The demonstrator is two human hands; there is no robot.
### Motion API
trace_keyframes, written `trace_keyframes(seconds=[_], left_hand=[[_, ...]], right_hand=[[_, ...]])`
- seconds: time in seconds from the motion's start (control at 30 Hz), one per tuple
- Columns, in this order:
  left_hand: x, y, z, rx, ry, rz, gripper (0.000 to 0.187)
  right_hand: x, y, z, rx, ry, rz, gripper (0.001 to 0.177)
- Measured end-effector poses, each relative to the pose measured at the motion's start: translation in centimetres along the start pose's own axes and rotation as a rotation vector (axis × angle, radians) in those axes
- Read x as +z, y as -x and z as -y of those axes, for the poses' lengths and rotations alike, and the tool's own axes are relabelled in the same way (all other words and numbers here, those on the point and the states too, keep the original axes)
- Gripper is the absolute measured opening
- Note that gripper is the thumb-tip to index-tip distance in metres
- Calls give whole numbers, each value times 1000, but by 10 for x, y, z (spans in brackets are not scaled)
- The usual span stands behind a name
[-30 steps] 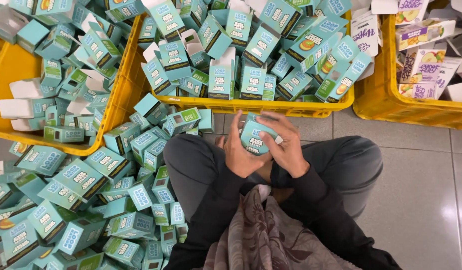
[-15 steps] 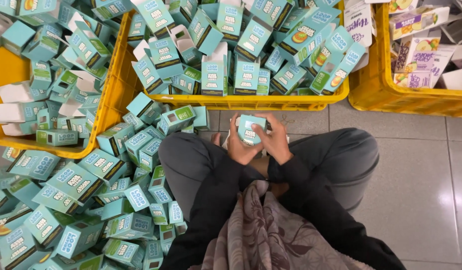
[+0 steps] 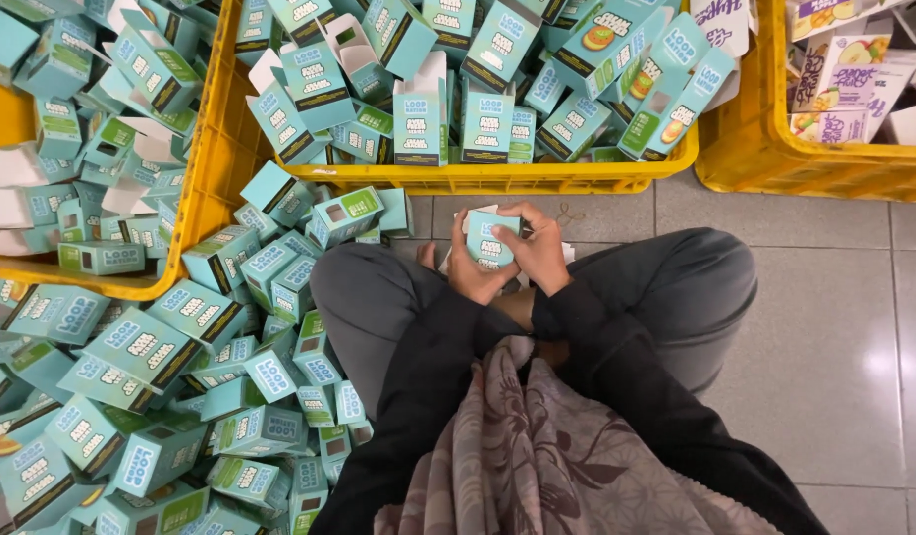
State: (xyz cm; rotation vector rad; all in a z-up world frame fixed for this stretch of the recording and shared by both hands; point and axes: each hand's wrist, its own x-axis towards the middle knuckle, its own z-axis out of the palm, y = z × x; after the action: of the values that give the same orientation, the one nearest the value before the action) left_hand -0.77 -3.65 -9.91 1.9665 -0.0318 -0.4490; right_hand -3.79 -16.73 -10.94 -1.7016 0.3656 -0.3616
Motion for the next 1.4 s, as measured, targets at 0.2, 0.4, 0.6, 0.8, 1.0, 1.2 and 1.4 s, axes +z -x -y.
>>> trace_keyframes(seconds=[0.2, 0.4, 0.6, 0.8, 1.0, 1.2, 1.4], left_hand=[[-3, -1, 0, 53, 57, -1, 129], [-9, 0, -14, 345, 10, 48, 115], [-3, -5, 3, 320, -56, 24, 97], [1, -6, 10, 312, -47, -5, 88], [-5, 0, -3, 353, -32, -7, 85], [0, -3, 4, 343, -20, -37, 89], [3, -2, 9, 384, -62, -73, 89]], right_hand=[[-1, 4, 35, -98, 135, -1, 30], [-8, 0, 22, -115, 86, 68, 31], [-2, 2, 14, -75, -32, 41, 31], [-1, 3, 22, -80, -40, 17, 23], [-4, 3, 18, -115, -30, 20, 28], [-6, 5, 28, -186, 11, 33, 24], [-7, 7, 22, -182, -32, 19, 25]])
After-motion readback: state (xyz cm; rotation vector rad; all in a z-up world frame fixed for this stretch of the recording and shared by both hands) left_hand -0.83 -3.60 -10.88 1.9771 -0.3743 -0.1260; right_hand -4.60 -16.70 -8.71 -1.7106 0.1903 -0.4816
